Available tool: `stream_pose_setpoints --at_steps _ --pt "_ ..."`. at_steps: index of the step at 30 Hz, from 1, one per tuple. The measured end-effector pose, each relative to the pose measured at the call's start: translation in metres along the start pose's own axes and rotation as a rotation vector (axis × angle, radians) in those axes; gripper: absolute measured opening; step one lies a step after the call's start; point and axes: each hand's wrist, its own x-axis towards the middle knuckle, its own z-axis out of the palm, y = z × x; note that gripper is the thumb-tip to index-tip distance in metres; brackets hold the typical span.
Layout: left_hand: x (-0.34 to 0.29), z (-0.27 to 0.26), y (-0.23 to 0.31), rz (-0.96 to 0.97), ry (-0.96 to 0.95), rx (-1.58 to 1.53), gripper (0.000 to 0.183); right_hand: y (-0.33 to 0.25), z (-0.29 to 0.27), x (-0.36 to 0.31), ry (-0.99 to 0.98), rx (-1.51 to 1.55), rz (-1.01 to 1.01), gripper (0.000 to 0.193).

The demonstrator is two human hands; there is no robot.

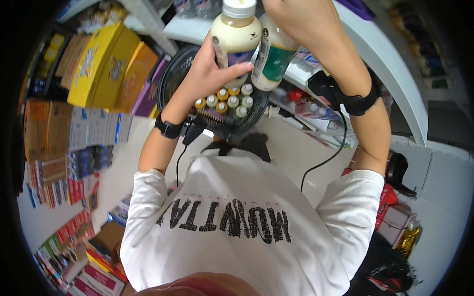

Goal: The person picks up bottles of juice from a black basket and places them onto a white shelf. They wipe the shelf with a purple cloth between placements. The person handles the bottles one at a time, arranging them in a row.

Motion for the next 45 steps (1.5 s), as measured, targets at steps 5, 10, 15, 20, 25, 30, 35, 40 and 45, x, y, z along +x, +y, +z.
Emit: stream_pose_setpoints --at_steps 5,10,15,20,25,30,35,40,45 --pt "-0.086 -0.054 -0.047 -0.223 0.182 0.039 0.072 0.045 0.096 -0.036 -0.211 0.074 -0.018 0.017" --pt "-0.162 -0.1 -0.067 -0.387 0.381 0.07 0.068 0.099 0.219 -0.125 -0.482 0.013 -0.209 0.014" --pt "-0.21 -0.116 -0.068 -0.552 0.404 0.278 0.069 0.136 0.317 -0.2 -0.863 0.039 -0.188 0.017" --pt "-0.242 -0.11 -0.075 -0.842 0.497 0.189 0.074 0.162 0.368 -0.23 -1.128 0.046 -0.213 0.022" --pt "-0.247 -0.097 -0.088 -0.859 0.539 0.063 0.074 0.2 0.394 -0.271 -1.415 0.13 -0.207 0.025" --pt "-0.244 -0.098 -0.102 -0.869 0.461 0.149 0.076 0.203 0.38 -0.198 -1.539 0.226 -0.044 0.021" --pt "-0.227 -0.093 -0.124 -0.641 0.373 0.301 0.077 0.138 0.301 -0.085 -1.117 0.672 0.152 0.036" --pt "-0.204 -0.079 -0.157 -0.534 0.26 0.414 0.074 0.095 0.28 -0.083 -0.869 0.379 -0.358 0.041" --pt "-0.205 -0.093 -0.166 -0.586 0.126 0.572 0.075 0.115 0.323 -0.129 -0.891 0.362 -0.231 0.031"
